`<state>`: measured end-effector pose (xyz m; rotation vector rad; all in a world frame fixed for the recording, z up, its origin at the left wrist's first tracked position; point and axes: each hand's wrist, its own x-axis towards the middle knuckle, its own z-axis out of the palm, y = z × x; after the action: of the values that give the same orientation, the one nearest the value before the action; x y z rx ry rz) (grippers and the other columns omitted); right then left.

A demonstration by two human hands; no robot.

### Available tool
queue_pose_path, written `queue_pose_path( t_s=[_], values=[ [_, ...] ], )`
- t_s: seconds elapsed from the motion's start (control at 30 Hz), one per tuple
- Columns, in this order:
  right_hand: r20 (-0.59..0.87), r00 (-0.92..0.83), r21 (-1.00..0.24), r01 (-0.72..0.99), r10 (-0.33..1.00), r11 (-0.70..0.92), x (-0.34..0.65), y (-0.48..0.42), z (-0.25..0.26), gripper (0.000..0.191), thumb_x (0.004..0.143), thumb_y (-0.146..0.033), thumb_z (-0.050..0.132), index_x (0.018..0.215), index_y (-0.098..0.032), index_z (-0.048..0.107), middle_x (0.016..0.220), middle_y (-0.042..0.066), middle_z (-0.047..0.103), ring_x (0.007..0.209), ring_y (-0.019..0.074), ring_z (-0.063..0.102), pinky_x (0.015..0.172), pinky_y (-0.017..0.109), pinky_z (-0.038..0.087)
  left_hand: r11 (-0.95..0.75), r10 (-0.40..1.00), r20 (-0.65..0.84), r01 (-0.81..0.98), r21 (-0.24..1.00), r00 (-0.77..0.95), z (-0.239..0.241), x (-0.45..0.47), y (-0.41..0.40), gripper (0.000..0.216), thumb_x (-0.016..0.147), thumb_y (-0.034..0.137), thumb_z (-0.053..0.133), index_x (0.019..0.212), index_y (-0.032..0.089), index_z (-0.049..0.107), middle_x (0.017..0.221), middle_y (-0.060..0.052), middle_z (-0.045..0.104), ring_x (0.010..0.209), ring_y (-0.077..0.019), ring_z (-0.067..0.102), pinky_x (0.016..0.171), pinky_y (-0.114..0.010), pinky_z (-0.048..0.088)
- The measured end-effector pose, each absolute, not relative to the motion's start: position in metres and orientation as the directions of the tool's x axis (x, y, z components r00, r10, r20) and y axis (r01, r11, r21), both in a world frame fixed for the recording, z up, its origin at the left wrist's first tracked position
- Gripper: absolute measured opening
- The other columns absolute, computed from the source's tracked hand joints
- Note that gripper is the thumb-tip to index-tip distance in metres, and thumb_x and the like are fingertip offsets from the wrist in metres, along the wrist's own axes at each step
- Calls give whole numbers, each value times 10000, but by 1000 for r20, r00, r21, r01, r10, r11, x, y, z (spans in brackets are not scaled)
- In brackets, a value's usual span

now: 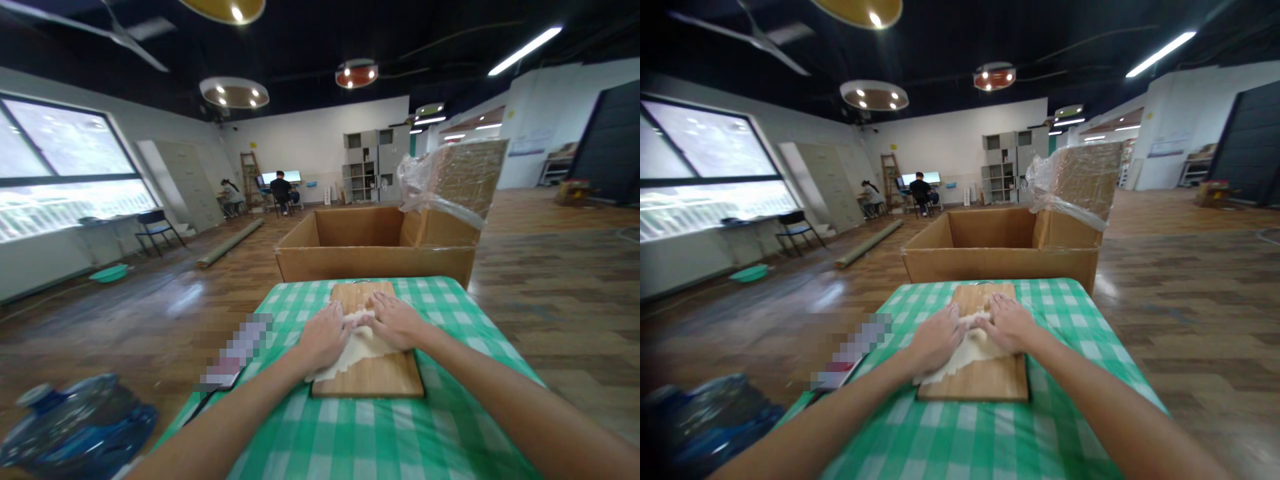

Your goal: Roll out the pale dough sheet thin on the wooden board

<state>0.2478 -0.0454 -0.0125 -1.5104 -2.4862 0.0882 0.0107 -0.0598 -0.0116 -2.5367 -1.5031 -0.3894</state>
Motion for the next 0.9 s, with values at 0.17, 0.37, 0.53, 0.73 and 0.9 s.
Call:
queue_pose_path(
  t_s=[0.17,0.37,0.53,0.73,0.9],
  values=[
    [162,-431,-145,879,888,453,237,18,-15,796,1053,-648,119,1548,-140,481,1637,141,391,1549,305,288,1261,496,167,-563,795,208,821,-98,570,-16,6,11,486,1092,355,235,1320,147,610,1404,-198,602,1378,-335,502,1072,-512,465],
    [173,-427,-136,882,888,451,233,52,-25,786,1038,-696,167,1564,-192,461,1662,129,342,1567,331,226,1260,554,118,-569,789,173,808,-156,589,-17,4,46,435,1082,340,300,1349,162,593,1394,-235,566,1326,-363,516,1041,-554,472],
    [216,-419,-124,884,882,450,234,34,-28,778,1043,-680,177,1577,-178,437,1675,140,303,1575,335,197,1262,574,92,-495,823,245,858,-135,513,-25,6,32,522,1086,437,271,1412,126,534,1491,-238,531,1439,-378,449,1148,-570,371],
    [263,-414,-143,877,872,459,238,-11,-18,779,1056,-633,154,1561,-122,455,1641,156,380,1557,323,260,1275,544,121,-383,883,292,924,-2,366,-23,14,-12,693,1072,549,231,1550,71,385,1585,-247,443,1504,-360,386,1176,-525,362],
    [238,-432,-196,856,870,478,248,-63,-16,897,1033,-692,142,1544,-24,455,1643,202,348,1552,331,273,1260,492,233,-428,872,264,904,3,412,-12,19,-71,715,1058,572,283,1531,59,442,1602,-225,432,1524,-337,359,1239,-497,299]
  ],
)
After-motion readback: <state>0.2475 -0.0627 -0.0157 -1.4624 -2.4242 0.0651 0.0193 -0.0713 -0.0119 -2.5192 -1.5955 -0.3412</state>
